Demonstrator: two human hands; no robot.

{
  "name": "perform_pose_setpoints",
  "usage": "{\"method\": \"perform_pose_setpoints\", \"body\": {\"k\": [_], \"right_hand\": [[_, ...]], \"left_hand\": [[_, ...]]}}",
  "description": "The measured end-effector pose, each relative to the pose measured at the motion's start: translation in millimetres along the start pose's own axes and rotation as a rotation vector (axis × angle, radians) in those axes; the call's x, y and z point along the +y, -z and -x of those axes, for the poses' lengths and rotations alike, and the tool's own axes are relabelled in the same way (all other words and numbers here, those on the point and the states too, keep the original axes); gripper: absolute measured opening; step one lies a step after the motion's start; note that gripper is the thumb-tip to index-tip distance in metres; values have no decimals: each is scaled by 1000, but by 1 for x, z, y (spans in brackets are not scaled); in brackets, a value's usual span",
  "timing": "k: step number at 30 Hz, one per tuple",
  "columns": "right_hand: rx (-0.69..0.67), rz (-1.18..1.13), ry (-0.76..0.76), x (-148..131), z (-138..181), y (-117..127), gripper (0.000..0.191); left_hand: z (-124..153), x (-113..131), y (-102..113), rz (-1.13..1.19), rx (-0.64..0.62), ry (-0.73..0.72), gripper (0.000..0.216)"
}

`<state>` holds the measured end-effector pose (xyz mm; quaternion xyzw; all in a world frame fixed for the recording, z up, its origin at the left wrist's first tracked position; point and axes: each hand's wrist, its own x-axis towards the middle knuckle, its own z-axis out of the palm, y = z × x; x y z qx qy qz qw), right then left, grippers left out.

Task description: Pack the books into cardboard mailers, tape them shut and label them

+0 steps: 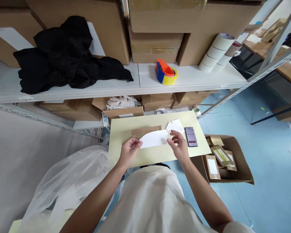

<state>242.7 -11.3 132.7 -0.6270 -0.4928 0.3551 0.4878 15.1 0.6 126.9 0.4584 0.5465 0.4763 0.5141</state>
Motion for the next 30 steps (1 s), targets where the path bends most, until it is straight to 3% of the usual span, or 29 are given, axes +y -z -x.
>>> {"method": "perform_pose_setpoints", "body": {"k": [5,10,16,22,30], "right_hand": [[-110,-106,-130,5,-2,-3,33],[-208,-92,-256,18,11,-7,39],[-239,1,-328,41,20,-16,42],[-282,73,-327,54,-7,-24,41],[-297,253,-309,80,-52,-48,32]], "left_hand": [[8,-7,-4,24,18,120,23],[23,-33,0,-106,64,249,23],[33,-59,8,-309,93,263,23],[8,-63,10,-468,12,231,22],[-43,-72,6,-675,27,284,19]]}}
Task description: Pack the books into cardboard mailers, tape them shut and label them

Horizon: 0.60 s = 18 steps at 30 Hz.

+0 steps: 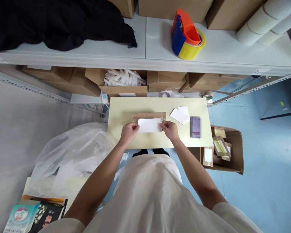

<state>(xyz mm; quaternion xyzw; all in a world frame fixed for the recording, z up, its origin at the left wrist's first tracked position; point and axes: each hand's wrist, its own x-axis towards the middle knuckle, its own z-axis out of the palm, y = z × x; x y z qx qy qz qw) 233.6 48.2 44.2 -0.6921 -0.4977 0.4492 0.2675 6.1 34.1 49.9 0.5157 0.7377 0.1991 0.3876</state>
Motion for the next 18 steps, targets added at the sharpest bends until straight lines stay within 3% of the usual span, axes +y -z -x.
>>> {"method": "perform_pose_setpoints", "body": {"k": [6,18], "right_hand": [[59,229,-12,-4,-22,-6,23],[58,326,-49,-10,-28,-9,19]], "left_hand": [[-19,-1,-7,-35,7,69,20],[-28,4,-8,-73,30,103,19]]}}
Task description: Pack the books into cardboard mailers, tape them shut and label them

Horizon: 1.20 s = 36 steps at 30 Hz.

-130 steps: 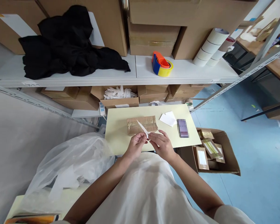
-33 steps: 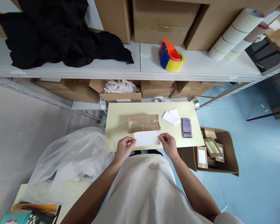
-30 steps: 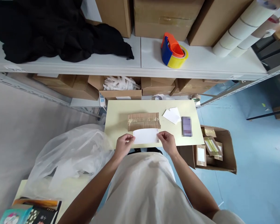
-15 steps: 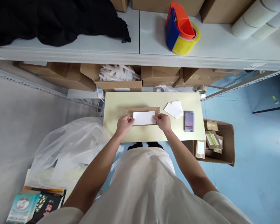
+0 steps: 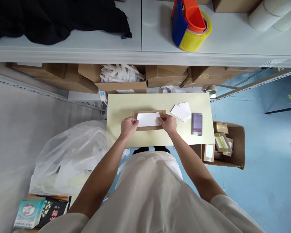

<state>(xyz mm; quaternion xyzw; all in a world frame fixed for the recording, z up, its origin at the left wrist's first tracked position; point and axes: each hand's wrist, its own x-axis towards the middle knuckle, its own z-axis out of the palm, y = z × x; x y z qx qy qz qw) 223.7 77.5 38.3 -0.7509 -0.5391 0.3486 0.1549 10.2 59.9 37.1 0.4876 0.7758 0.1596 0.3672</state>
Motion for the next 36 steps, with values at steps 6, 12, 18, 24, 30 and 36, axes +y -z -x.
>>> {"method": "perform_pose_setpoints", "body": {"k": [6,12,18,24,30,36], "right_hand": [[-7,82,-5,-3,1,-3,18],[34,233,39,-4,4,-8,17],[9,355,63,-7,4,-10,18],[70,313,40,7,0,-4,33],[196,254,342,23,12,1,29],[-49,504,777,4,24,-23,64]], "left_hand": [[0,-2,-1,-36,-11,10,20],[3,4,-2,-152,36,26,18],[1,6,-1,-192,58,47,15],[-7,-8,4,-119,40,27,16],[12,-8,3,-281,163,-412,26],[13,2,-13,-561,-103,-780,59]]}}
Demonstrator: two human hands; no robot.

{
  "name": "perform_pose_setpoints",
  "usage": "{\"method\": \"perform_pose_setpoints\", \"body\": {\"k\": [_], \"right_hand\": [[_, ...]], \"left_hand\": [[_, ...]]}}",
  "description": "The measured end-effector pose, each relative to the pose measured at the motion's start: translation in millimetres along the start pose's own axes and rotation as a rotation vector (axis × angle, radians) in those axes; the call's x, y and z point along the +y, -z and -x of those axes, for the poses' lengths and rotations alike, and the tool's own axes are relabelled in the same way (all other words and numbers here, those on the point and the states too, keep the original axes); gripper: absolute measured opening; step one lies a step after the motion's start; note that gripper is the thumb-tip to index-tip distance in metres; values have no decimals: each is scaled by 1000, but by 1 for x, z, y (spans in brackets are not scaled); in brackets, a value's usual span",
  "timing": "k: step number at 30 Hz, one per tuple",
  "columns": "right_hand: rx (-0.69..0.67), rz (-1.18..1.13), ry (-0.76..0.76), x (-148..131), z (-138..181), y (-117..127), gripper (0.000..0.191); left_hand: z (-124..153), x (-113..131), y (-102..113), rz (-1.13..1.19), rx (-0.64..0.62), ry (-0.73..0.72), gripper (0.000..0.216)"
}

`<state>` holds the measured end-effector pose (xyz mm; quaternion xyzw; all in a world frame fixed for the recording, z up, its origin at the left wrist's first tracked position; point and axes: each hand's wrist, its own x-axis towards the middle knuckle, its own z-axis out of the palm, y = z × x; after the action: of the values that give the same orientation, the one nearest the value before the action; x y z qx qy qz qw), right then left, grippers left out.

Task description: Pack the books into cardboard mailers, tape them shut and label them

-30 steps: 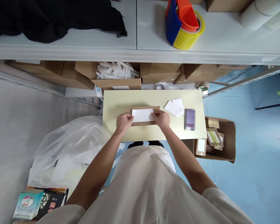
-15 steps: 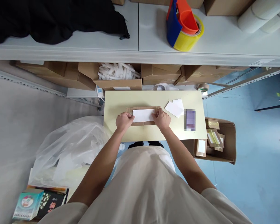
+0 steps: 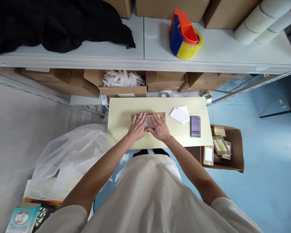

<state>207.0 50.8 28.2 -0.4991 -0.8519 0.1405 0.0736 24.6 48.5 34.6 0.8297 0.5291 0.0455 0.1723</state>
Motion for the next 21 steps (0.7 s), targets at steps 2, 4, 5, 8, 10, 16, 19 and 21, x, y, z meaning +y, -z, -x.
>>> {"method": "perform_pose_setpoints", "body": {"k": [2,4,5,8,10,16,19,21], "right_hand": [[-42,55,-24,-2,-1,-6,67],[-52,97,-77,1,1,-12,67],[-49,114,-106,3,4,-13,68],[-29,150,-190,7,12,-16,71],[-22,165,-209,7,15,-16,74],[17,211,-335,0,18,-14,80],[50,220,-405,-3,26,-14,85],[62,216,-383,-7,32,-15,88]], "left_hand": [[-3,-3,-6,-36,-38,18,66],[-3,-6,-11,-50,-36,38,68],[-2,-8,-12,-53,-26,53,68],[3,-9,-14,-61,-2,130,70],[5,-9,-14,-73,7,186,71],[10,-14,-13,-106,61,315,69],[18,-18,-12,-111,83,312,69],[23,-18,-12,-113,86,245,71]]}}
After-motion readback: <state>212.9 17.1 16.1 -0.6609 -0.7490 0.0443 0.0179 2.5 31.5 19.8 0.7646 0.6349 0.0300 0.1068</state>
